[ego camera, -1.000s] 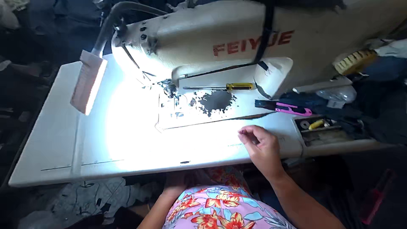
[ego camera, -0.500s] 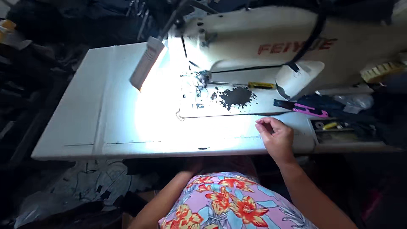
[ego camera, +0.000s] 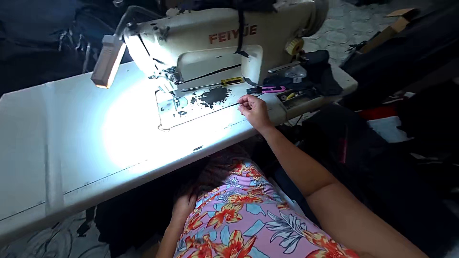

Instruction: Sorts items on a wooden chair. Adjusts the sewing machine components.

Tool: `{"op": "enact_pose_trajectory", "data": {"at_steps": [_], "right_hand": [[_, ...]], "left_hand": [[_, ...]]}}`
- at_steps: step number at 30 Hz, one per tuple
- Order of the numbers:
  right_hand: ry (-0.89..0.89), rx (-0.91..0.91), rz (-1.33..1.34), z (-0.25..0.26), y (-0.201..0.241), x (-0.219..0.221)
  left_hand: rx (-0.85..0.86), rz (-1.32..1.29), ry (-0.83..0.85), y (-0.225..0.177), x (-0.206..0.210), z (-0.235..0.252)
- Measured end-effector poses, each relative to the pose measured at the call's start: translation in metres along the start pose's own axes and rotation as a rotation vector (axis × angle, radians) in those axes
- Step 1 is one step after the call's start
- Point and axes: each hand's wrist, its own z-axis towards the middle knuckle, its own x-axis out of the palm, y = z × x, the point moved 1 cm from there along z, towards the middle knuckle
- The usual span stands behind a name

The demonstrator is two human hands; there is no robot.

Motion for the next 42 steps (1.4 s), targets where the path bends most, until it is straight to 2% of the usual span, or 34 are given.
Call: {"op": "enact_pose_trajectory", "data": {"at_steps": [3, 6, 8, 12, 14, 18, 22, 24, 27, 32, 34, 37, 39, 42], "right_hand": [[-0.033, -0.015, 0.105, 0.0, 0.001, 0.001], [-0.066, 0.061, 0.205, 0.0, 0.012, -0.015], [-0.075, 0.11, 0.065, 0.001, 0.021, -0.045], [0.08, 0.171, -0.646, -0.002, 0.015, -0.125], [0.186, 0.159, -0.891, -0.003, 0.004, -0.15], [0.313, 0.034, -1.055, 0.0, -0.015, -0.163], [0.355, 0.019, -1.04, 0.003, -0.008, -0.153], [0.247, -0.074, -0.953, 0.003, -0.001, -0.143], [0.101, -0.195, -0.773, 0.01, 0.02, -0.106], [0.101, -0.343, -0.427, 0.037, 0.053, 0.0], [0.16, -0.285, -0.336, 0.049, 0.064, 0.048], [0.358, -0.125, -0.196, 0.057, 0.075, 0.105], [0.373, -0.042, -0.057, 0.042, 0.085, 0.126], [0.324, 0.135, 0.093, 0.008, 0.093, 0.127]], "left_hand": [[0.004, -0.001, -0.033, 0.003, 0.002, 0.002], [-0.038, -0.033, -0.004, 0.009, -0.004, 0.003], [-0.024, -0.072, -0.022, 0.015, -0.007, 0.002], [-0.042, -0.114, -0.043, 0.02, -0.011, -0.002], [-0.054, -0.099, -0.047, 0.018, -0.011, 0.0], [-0.041, -0.021, -0.026, 0.002, -0.019, 0.005], [0.031, 0.05, 0.002, -0.018, -0.04, -0.004], [0.001, 0.001, 0.139, -0.032, -0.061, -0.007], [0.049, -0.163, 0.285, -0.053, -0.088, -0.004], [0.394, -0.185, 0.209, -0.084, -0.122, 0.019], [0.487, -0.193, 0.182, -0.098, -0.134, 0.033], [0.597, -0.22, 0.114, -0.115, -0.156, 0.051], [0.642, -0.246, 0.011, -0.121, -0.17, 0.062], [0.66, -0.215, -0.156, -0.122, -0.189, 0.083]]}}
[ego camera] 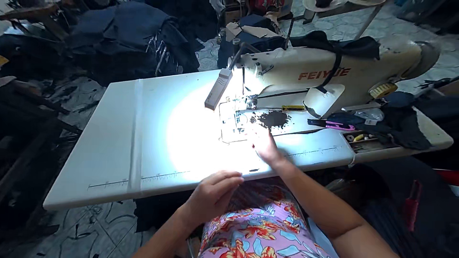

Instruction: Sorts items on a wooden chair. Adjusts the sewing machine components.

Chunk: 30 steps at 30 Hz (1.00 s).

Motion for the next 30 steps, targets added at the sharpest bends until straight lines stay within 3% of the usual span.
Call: {"op": "enact_pose_trajectory", "data": {"at_steps": [3, 9, 14, 18, 20, 24, 30], "right_hand": [[-0.088, -0.048, -0.021, -0.035, -0.006, -0.005], [-0.055, -0.126, -0.178, -0.084, 0.002, -0.023], [0.069, -0.219, -0.273, -0.09, 0.003, -0.052], [-0.049, -0.173, -0.728, -0.085, -0.008, -0.132], [-0.102, -0.025, -0.911, -0.081, -0.016, -0.193], [0.103, 0.181, -1.089, -0.072, -0.04, -0.282], [0.415, 0.272, -1.298, -0.053, -0.05, -0.283]], "left_hand": [[0.104, 0.137, 0.026, 0.018, -0.007, 0.029], [0.357, 0.198, 0.377, 0.053, 0.023, 0.088], [0.298, 0.076, 0.323, 0.063, 0.041, 0.09], [0.17, 0.109, 0.34, 0.069, 0.041, 0.077], [0.144, 0.127, 0.355, 0.065, 0.04, 0.071], [0.105, 0.145, 0.305, 0.049, 0.037, 0.057], [0.03, 0.191, 0.229, 0.028, 0.039, 0.044]]}}
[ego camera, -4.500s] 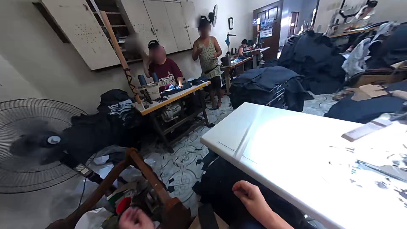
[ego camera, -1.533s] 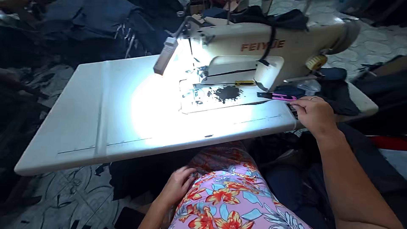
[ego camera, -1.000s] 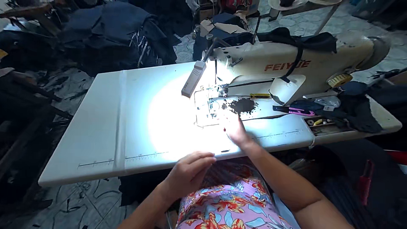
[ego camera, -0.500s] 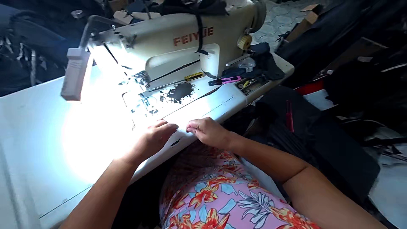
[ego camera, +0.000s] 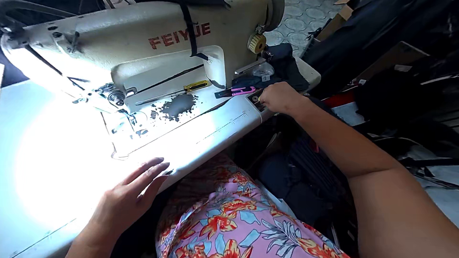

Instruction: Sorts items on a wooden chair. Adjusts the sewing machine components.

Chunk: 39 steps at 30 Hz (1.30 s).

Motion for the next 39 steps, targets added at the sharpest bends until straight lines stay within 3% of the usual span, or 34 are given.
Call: {"op": "enact_pose_trajectory", "data": {"at_steps": [10, 13, 16, 19, 22, 26, 35, 39], "right_hand": [[0.09, -0.043, -0.082, 0.015, 0.0, -0.005], [0.025, -0.081, -0.025, 0.016, -0.008, 0.001], [-0.197, -0.132, 0.213, 0.011, -0.027, 0.009], [-0.359, -0.093, 0.678, 0.0, -0.03, 0.003], [-0.329, -0.044, 1.245, -0.009, 0.001, -0.004], [-0.174, -0.122, 1.585, -0.006, 0.072, -0.012], [0.053, -0.473, 1.679, 0.026, 0.218, -0.027], [0.066, -0.524, 1.636, 0.036, 0.251, -0.032]], "left_hand": [[-0.017, 0.011, -0.017, -0.013, 0.004, -0.004], [-0.012, 0.018, -0.016, -0.013, 0.005, -0.003], [-0.014, 0.017, -0.029, -0.013, 0.005, -0.003], [-0.029, -0.014, -0.081, -0.014, 0.006, -0.002], [-0.067, -0.087, -0.197, -0.02, 0.007, 0.005], [-0.161, -0.237, -0.399, -0.026, 0.005, 0.02], [-0.699, -0.893, -0.409, -0.023, -0.003, 0.039], [-0.797, -1.119, -0.471, -0.014, -0.012, 0.028]]}}
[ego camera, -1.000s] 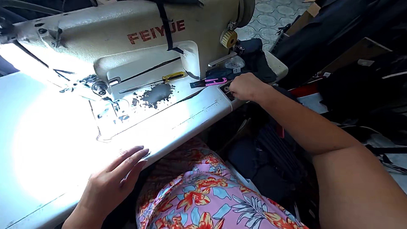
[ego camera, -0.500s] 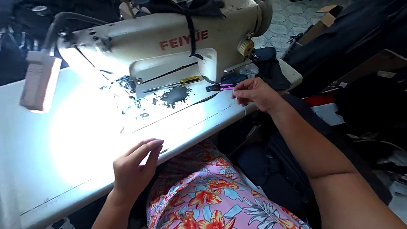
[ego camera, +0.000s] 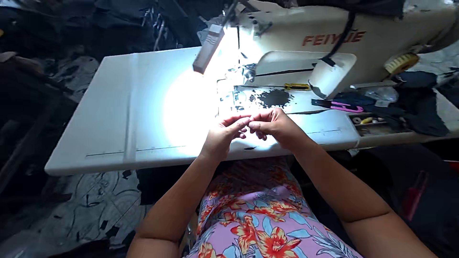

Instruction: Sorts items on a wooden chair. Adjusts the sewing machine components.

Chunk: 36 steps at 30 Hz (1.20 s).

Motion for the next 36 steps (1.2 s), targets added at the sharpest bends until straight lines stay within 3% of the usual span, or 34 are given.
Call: {"op": "enact_pose_trajectory", "data": {"at_steps": [11, 21, 30, 36], "right_hand": [[0.045, -0.045, -0.079, 0.014, -0.009, 0.028], [0.045, 0.068, -0.031, -0.003, -0.019, 0.03], [0.047, 0.038, -0.003, -0.005, -0.027, 0.037], [0.009, -0.017, -0.017, 0.0, -0.033, 0.039]], "left_hand": [[-0.043, -0.108, -0.098, 0.004, -0.022, -0.011], [-0.178, -0.338, -0.171, 0.009, -0.026, -0.012], [-0.162, -0.342, -0.168, 0.015, -0.028, -0.013], [-0.093, -0.165, -0.157, 0.015, -0.025, -0.018]]}}
